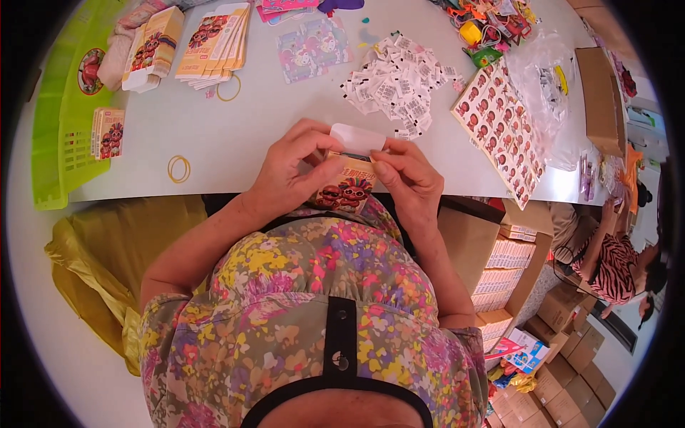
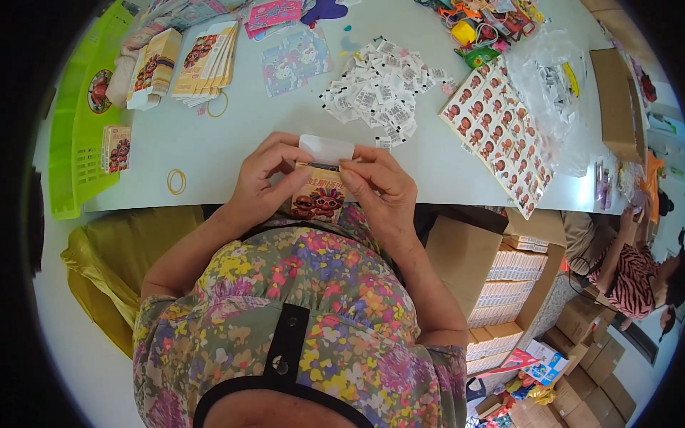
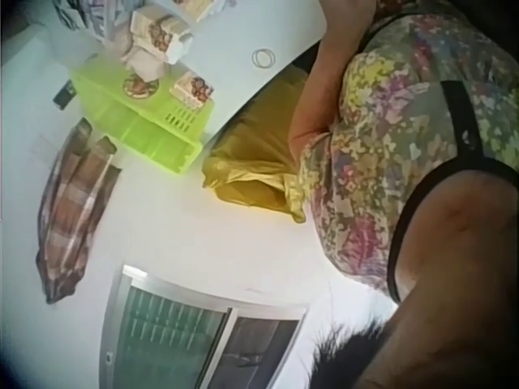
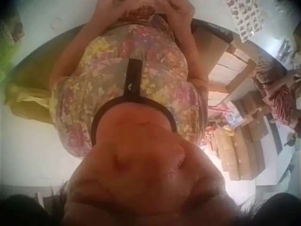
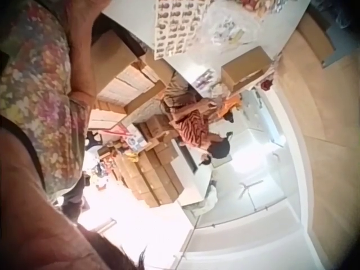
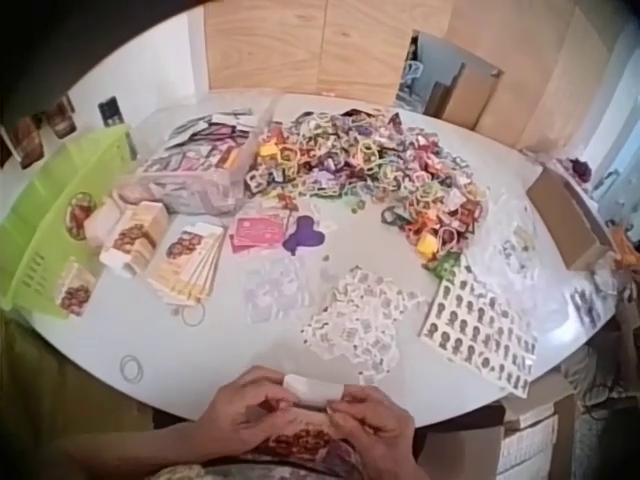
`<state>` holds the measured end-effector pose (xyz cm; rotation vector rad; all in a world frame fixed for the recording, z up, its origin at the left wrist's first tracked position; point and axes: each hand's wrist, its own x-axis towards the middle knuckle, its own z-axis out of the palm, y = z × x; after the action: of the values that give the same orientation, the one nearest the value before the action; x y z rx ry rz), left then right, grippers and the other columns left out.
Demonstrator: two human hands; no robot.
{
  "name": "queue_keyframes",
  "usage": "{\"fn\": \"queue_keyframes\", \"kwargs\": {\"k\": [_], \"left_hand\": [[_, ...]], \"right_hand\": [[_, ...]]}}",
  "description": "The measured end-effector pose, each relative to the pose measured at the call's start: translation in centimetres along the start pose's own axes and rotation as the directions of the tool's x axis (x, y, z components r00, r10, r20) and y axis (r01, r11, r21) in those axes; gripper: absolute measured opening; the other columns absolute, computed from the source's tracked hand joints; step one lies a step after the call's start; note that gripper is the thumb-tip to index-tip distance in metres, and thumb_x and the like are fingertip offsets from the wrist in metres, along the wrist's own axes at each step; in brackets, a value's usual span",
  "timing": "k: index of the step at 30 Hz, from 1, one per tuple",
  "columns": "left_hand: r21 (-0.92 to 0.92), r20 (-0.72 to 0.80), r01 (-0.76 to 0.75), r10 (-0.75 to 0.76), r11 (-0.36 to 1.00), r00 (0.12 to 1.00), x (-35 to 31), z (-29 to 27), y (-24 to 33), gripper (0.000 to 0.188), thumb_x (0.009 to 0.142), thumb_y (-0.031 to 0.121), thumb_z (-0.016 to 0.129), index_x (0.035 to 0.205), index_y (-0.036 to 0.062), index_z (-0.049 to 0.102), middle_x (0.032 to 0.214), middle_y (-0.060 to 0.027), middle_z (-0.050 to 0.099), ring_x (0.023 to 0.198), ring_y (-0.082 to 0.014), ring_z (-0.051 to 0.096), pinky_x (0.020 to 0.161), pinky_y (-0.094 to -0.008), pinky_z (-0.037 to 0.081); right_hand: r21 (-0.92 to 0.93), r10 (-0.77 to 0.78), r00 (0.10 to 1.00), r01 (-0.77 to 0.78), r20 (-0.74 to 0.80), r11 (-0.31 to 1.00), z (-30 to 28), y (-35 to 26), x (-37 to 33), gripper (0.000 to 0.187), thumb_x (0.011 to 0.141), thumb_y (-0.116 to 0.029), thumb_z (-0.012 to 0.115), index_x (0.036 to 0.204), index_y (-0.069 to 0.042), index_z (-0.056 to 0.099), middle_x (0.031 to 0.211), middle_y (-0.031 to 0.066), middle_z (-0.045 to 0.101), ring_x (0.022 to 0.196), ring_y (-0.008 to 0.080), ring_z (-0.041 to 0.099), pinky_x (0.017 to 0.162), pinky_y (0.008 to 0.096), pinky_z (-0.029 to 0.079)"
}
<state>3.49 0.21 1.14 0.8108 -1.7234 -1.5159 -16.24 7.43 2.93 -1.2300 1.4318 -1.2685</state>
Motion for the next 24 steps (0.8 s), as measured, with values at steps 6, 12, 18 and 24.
{"fn": "queue_keyframes", "kwargs": {"k": [6,12,18,24], "left_hand": [[0.13,0.035,-0.203,0.2,0.971,0.979,2.0,-0.4,-0.3,0.012,0.085,0.001,0.068,0.097,0.0012,0.064,0.098,-0.0081,0.062,0.089,-0.0117,0.062,0.071,-0.0255,0.054],[-0.042,0.112,0.029,-0.024,0.999,0.993,2.6,-1.3,0.9,0.011,0.084,0.004,0.072,0.093,-0.0008,0.067,0.088,-0.0049,0.066,0.082,-0.0106,0.064,0.074,-0.0238,0.053],[-0.211,0.207,0.325,-0.283,0.922,0.937,3.5,-1.9,2.2,0.008,0.085,0.001,0.071,0.092,-0.0005,0.069,0.085,-0.0017,0.067,0.081,-0.0069,0.063,0.073,-0.0221,0.053],[-0.22,0.254,0.215,-0.157,0.951,0.954,3.5,-2.1,1.4,0.007,0.085,0.002,0.071,0.091,0.0,0.069,0.089,-0.0028,0.065,0.084,-0.0073,0.062,0.072,-0.0214,0.052]], "right_hand": [[-0.05,-0.025,0.998,0.022,-0.059,0.998,0.1,-0.2,1.0,0.012,0.086,0.001,0.068,0.098,0.003,0.071,0.103,0.0078,0.066,0.087,0.0111,0.063,0.079,0.0243,0.052],[-0.093,-0.022,0.981,0.041,0.192,0.995,-1.7,-1.1,2.2,0.01,0.085,0.001,0.069,0.095,0.002,0.071,0.097,0.0071,0.068,0.085,0.0107,0.064,0.076,0.0238,0.053],[-0.063,0.146,0.957,-0.134,0.251,0.989,-2.3,-2.3,2.9,0.008,0.084,0.002,0.069,0.091,0.001,0.072,0.093,0.006,0.069,0.082,0.0079,0.062,0.07,0.0204,0.05],[0.038,0.189,0.933,-0.21,0.307,0.977,-2.7,-2.1,3.1,0.008,0.085,0.001,0.068,0.092,0.001,0.072,0.095,0.0061,0.069,0.083,0.0068,0.061,0.071,0.021,0.05]]}}
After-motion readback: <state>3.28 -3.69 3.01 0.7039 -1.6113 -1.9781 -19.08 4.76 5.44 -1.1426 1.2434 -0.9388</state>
